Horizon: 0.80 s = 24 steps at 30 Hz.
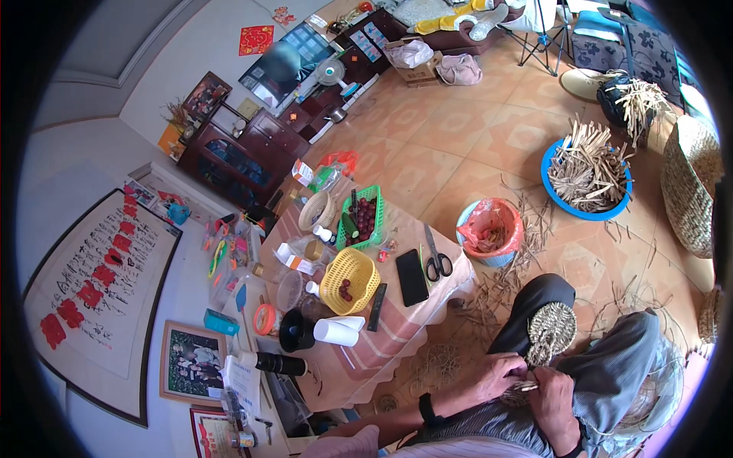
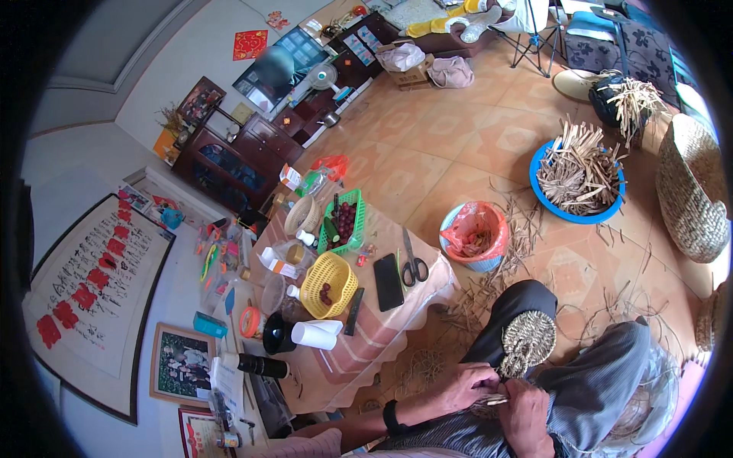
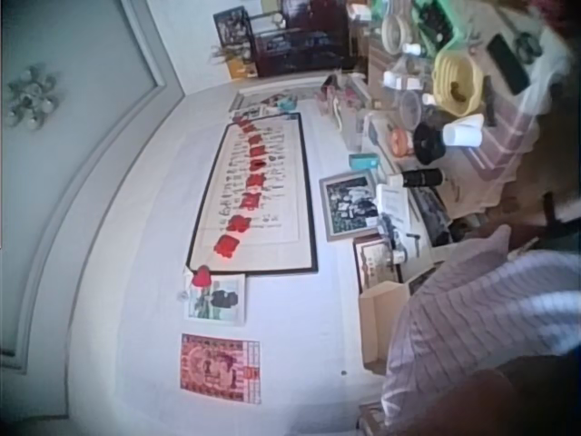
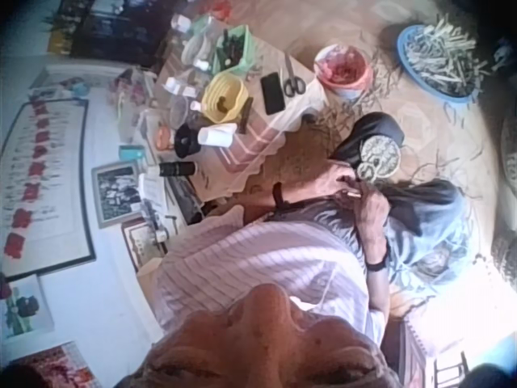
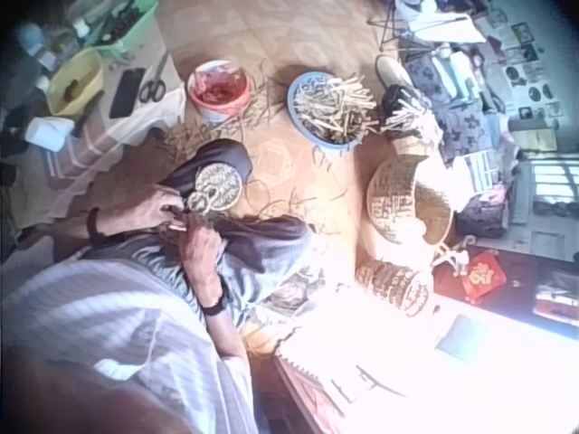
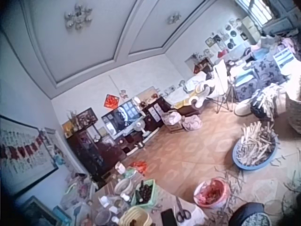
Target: The person is weaving straw together to create a sandal.
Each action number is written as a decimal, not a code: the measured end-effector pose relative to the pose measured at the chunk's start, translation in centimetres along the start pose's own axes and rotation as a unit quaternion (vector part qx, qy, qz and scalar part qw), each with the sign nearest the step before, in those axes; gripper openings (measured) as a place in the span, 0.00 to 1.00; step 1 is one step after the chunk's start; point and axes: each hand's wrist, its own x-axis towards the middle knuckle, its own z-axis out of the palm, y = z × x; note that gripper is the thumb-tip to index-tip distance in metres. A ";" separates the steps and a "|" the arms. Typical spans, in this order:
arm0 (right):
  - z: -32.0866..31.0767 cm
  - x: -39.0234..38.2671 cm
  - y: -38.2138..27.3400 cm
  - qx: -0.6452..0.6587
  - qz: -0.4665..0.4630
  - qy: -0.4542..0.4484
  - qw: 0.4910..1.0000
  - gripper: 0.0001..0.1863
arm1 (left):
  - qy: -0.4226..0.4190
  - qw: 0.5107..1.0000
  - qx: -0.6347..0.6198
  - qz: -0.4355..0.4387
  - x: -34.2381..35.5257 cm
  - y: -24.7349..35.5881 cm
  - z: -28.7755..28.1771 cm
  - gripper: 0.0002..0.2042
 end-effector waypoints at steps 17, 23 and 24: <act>-0.3 -0.7 -0.1 -0.019 -0.089 0.018 0.996 0.08 | -0.062 0.996 -0.063 0.015 0.7 1.1 -2.7 0.09; -0.5 -0.5 -1.1 -0.041 -0.092 0.016 0.995 0.09 | -0.026 0.999 -0.012 0.035 0.3 1.9 -2.8 0.09; -0.5 -0.6 -1.1 -0.040 -0.087 0.015 0.995 0.09 | -0.026 0.999 -0.013 0.035 0.0 1.7 -2.5 0.09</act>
